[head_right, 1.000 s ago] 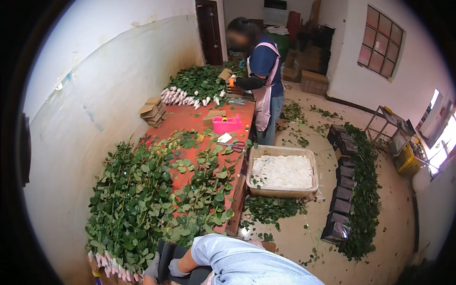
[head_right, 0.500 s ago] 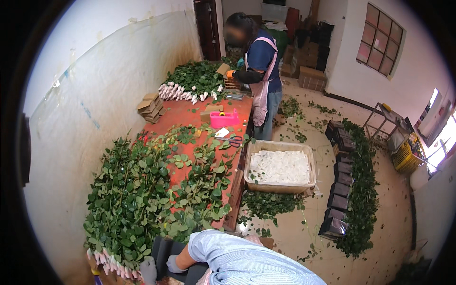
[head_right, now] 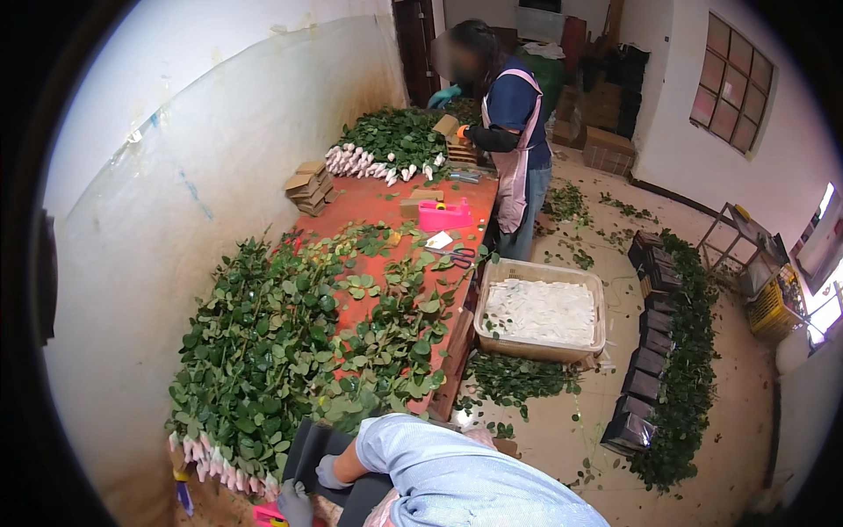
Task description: The person arranges white tulips and green leafy stems into black plastic trays on a work table. They repeatedly place stems into the trays, adjust the arrangement, and stack completed trays. A second person works nearby at the same table.
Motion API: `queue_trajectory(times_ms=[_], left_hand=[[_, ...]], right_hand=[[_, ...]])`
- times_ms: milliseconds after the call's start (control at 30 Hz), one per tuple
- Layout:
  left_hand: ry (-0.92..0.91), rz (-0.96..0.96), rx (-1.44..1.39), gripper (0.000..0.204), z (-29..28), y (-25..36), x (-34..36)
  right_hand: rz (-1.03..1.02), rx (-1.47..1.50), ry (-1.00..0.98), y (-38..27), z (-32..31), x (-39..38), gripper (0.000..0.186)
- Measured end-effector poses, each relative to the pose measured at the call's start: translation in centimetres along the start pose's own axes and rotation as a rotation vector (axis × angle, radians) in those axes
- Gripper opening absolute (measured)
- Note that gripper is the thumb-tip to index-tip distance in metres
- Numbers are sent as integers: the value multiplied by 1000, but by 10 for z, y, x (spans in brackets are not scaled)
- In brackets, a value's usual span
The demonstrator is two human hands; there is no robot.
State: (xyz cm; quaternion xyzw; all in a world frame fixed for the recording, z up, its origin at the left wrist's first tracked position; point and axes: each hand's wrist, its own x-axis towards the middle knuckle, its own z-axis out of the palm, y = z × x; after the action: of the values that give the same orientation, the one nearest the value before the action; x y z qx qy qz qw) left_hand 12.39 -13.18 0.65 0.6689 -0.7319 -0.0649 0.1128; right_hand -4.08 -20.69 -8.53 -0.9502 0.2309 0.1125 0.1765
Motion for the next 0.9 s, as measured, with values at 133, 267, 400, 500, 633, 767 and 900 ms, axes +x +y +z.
queue_trajectory(times_ms=[133,267,400,500,633,767,900], left_hand=[[-40,94,101,33,10,-29,9],[-76,179,-71,37,0,35,52],[-221,91,-7,32,27,65,85],[-235,68,38,32,38,54,92],[-363,10,-72,39,25,67,98],[-566,-212,-484,57,-12,42,76],[-663,-284,-423,79,13,49,126]], right_hand=[[-51,-47,67,-11,-2,4,34],[-51,-59,84,-4,19,23,33],[-37,-41,232,13,74,56,32],[-4,-9,234,6,77,54,33],[9,-41,212,4,76,53,35],[-136,-92,34,-35,39,47,42],[-4,-196,67,-5,67,51,55]])
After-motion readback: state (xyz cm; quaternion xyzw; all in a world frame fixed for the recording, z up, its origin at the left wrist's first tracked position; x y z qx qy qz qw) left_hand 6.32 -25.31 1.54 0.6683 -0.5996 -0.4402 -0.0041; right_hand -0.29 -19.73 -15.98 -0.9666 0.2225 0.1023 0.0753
